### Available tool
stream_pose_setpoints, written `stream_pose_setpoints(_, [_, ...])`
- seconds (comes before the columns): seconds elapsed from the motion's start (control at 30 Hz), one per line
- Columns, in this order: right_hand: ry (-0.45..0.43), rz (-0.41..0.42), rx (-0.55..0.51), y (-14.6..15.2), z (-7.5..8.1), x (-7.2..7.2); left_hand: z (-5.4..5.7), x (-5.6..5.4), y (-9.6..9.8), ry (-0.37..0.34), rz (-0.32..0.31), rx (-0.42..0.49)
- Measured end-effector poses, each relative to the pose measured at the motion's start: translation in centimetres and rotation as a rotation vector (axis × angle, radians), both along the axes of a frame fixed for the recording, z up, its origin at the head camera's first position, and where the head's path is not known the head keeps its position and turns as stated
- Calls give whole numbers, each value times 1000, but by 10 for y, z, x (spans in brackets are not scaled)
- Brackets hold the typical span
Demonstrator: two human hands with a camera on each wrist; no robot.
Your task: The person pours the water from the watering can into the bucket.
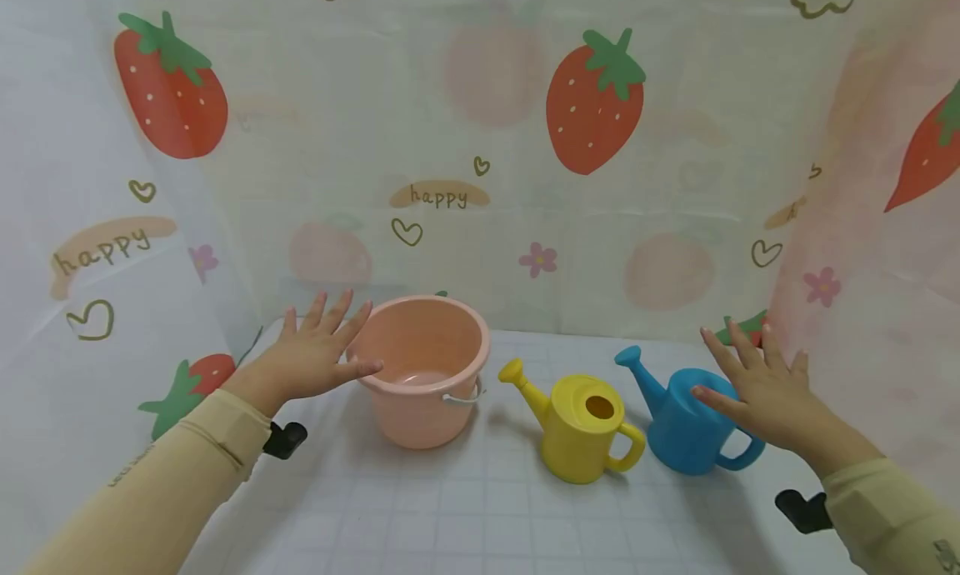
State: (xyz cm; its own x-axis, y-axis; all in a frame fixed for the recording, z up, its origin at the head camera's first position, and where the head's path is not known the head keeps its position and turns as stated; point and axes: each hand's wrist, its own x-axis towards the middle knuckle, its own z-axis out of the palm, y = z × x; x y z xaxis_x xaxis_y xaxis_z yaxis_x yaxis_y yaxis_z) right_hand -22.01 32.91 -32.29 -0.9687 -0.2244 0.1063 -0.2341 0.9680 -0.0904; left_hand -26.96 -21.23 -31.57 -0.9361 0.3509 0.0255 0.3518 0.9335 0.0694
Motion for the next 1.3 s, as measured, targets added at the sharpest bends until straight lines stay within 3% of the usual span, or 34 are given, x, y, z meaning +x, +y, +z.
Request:
stream_pose_setpoints(0.47, [-23, 14, 10, -4, -1, 2, -12, -5, 9, -15, -24, 14])
stream_pose_setpoints(0.77, [-15, 35, 4, -5, 1, 2, -14, -7, 16, -15, -34, 47])
stream_pose_setpoints(1.07, [-10, 49, -11, -9, -3, -2, -19, -7, 16, -82, -24, 47])
stream_pose_setpoints(1.3, [-8, 53, -22, -11, -6, -3, -22, -10, 17, -114, -37, 106])
